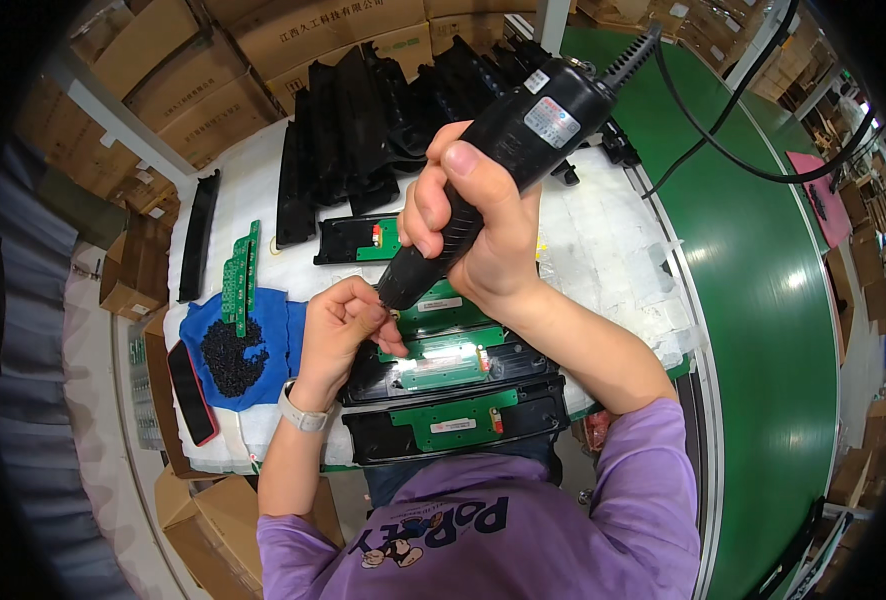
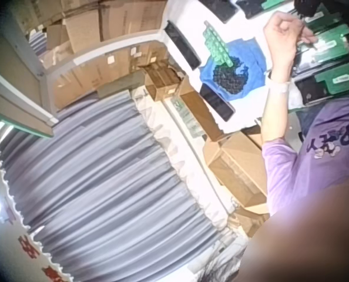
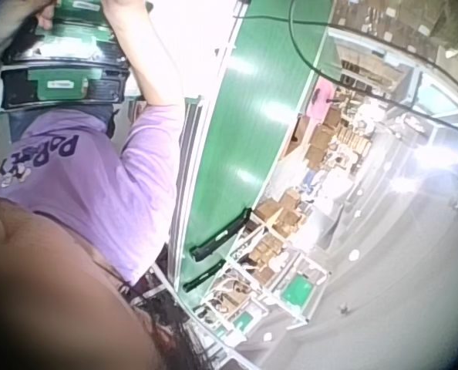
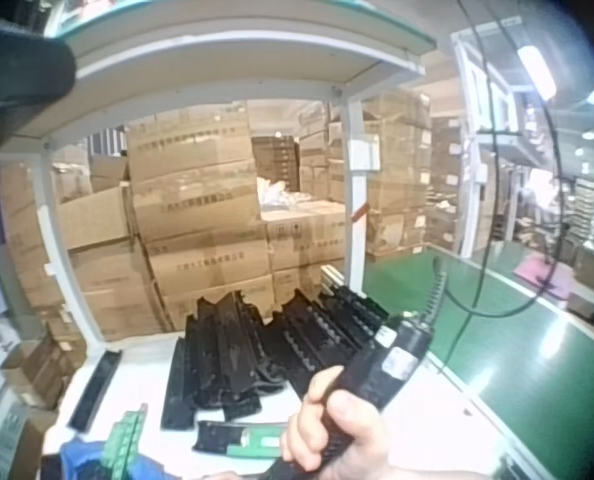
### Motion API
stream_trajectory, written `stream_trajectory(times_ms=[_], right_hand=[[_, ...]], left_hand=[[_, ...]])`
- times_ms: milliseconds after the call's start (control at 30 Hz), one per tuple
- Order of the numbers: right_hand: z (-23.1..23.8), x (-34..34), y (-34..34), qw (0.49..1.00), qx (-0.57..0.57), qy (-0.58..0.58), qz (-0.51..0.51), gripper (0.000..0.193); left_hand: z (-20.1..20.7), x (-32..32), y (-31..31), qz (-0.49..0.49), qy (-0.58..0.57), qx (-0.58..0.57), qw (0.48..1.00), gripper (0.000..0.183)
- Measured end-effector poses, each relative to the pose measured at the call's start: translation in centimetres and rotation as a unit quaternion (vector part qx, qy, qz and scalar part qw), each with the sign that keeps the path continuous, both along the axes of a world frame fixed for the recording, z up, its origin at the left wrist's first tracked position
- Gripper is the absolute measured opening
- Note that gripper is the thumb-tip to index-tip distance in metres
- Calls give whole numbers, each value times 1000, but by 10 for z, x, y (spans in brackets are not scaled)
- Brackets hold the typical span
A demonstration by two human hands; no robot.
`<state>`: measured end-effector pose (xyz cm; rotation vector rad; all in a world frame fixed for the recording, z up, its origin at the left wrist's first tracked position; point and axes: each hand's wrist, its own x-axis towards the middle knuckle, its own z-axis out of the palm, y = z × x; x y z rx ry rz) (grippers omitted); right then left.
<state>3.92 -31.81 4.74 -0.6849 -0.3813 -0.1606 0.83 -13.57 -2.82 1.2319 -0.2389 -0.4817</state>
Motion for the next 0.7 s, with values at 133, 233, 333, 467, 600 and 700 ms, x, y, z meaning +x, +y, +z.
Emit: stream_trajectory(times_ms=[133, 233, 333, 467, 600, 700], right_hand=[[2, 3, -5, 998, 47, 23, 25, 20], [-1, 11, -11, 987, -152, -5, 48, 27], [-6, 12, -13, 962, -268, -36, 40, 25], [-13, 12, -4, 958, -280, -34, 52, 26], [-16, 13, -3, 961, -270, -33, 52, 27], [-17, 13, -3, 961, -269, -34, 51, 26]], left_hand=[[2, -1, -4, -15, -11, -16, 1000, 21], [2, 0, -9, 75, -256, 220, 938, 40], [2, 8, -8, 68, -491, 377, 782, 35], [-7, 5, -9, 42, -497, 410, 764, 28], [-7, 4, -8, 36, -487, 414, 768, 26], [-7, 5, -8, 32, -487, 412, 770, 25]])
